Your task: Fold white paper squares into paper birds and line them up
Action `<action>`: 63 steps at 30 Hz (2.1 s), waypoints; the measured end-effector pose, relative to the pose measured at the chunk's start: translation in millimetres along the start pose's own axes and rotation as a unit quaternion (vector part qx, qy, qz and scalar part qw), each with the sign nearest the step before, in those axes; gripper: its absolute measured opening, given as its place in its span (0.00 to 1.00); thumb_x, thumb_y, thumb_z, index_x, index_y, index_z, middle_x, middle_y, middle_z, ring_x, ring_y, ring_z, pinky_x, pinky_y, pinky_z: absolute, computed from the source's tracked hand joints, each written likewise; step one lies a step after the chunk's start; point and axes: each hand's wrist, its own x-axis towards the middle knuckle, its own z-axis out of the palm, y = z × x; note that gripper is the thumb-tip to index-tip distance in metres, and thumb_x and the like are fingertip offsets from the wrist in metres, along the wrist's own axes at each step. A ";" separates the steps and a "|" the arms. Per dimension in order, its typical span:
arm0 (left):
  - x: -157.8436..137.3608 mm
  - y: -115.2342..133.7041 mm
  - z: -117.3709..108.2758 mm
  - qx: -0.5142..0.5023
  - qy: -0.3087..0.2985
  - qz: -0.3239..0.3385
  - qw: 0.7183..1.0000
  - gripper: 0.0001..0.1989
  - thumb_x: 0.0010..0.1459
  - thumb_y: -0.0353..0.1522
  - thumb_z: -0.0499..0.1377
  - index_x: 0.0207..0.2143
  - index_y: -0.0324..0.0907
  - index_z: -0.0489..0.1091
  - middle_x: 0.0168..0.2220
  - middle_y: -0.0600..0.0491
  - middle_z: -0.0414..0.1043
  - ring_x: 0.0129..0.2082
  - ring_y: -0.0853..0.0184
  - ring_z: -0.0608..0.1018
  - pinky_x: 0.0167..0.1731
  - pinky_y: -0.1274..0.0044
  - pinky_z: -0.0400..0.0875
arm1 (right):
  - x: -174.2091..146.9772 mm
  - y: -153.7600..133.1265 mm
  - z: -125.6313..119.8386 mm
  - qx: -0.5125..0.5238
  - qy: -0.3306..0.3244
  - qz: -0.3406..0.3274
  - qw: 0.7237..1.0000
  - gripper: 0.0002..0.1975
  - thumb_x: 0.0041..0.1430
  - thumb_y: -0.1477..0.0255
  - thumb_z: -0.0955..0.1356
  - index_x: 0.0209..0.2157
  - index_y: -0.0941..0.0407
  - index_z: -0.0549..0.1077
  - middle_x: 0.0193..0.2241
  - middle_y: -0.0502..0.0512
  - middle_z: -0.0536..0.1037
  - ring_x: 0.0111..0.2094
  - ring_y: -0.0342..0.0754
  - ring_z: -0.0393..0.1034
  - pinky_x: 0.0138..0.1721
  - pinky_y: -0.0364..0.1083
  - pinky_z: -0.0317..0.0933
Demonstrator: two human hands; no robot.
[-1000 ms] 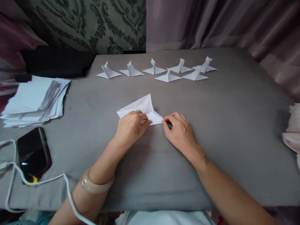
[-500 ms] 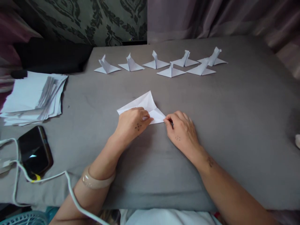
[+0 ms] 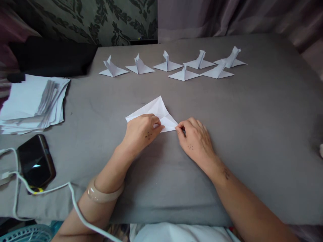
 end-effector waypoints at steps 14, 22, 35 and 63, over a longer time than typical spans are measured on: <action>-0.5 -2.7 3.5 0.014 0.003 0.009 1.000 0.12 0.62 0.39 0.54 0.32 0.44 0.74 0.36 0.52 0.77 0.35 0.64 0.76 0.25 0.77 0.56 | 0.7 2.1 -2.4 -0.004 -0.011 -0.001 1.000 0.06 0.65 0.69 0.64 0.34 0.55 0.69 0.35 0.58 0.73 0.37 0.52 0.66 0.37 0.50 0.57; -1.8 -2.8 3.1 0.011 0.012 0.020 1.000 0.11 0.62 0.39 0.55 0.33 0.45 0.73 0.36 0.54 0.76 0.36 0.64 0.76 0.25 0.76 0.56 | 6.5 15.1 -12.3 0.099 -0.058 0.011 0.993 0.04 0.63 0.71 0.64 0.33 0.55 0.68 0.36 0.56 0.71 0.34 0.47 0.67 0.37 0.47 0.60; -1.3 -2.8 5.4 0.025 0.023 0.035 0.999 0.09 0.60 0.37 0.56 0.32 0.43 0.74 0.37 0.52 0.77 0.36 0.62 0.76 0.26 0.76 0.56 | 13.9 12.0 -7.8 0.326 0.028 0.086 0.941 0.06 0.54 0.71 0.66 0.36 0.55 0.69 0.31 0.52 0.75 0.31 0.44 0.70 0.35 0.45 0.64; -7.4 -22.3 -10.6 -0.201 -0.032 -0.053 0.978 0.18 0.53 0.45 0.58 0.25 0.39 0.73 0.17 0.58 0.55 0.20 0.73 0.56 0.22 0.77 0.50 | 12.5 -31.3 26.4 0.187 0.029 0.068 0.980 0.13 0.51 0.68 0.69 0.36 0.53 0.61 0.36 0.53 0.70 0.34 0.47 0.67 0.39 0.50 0.63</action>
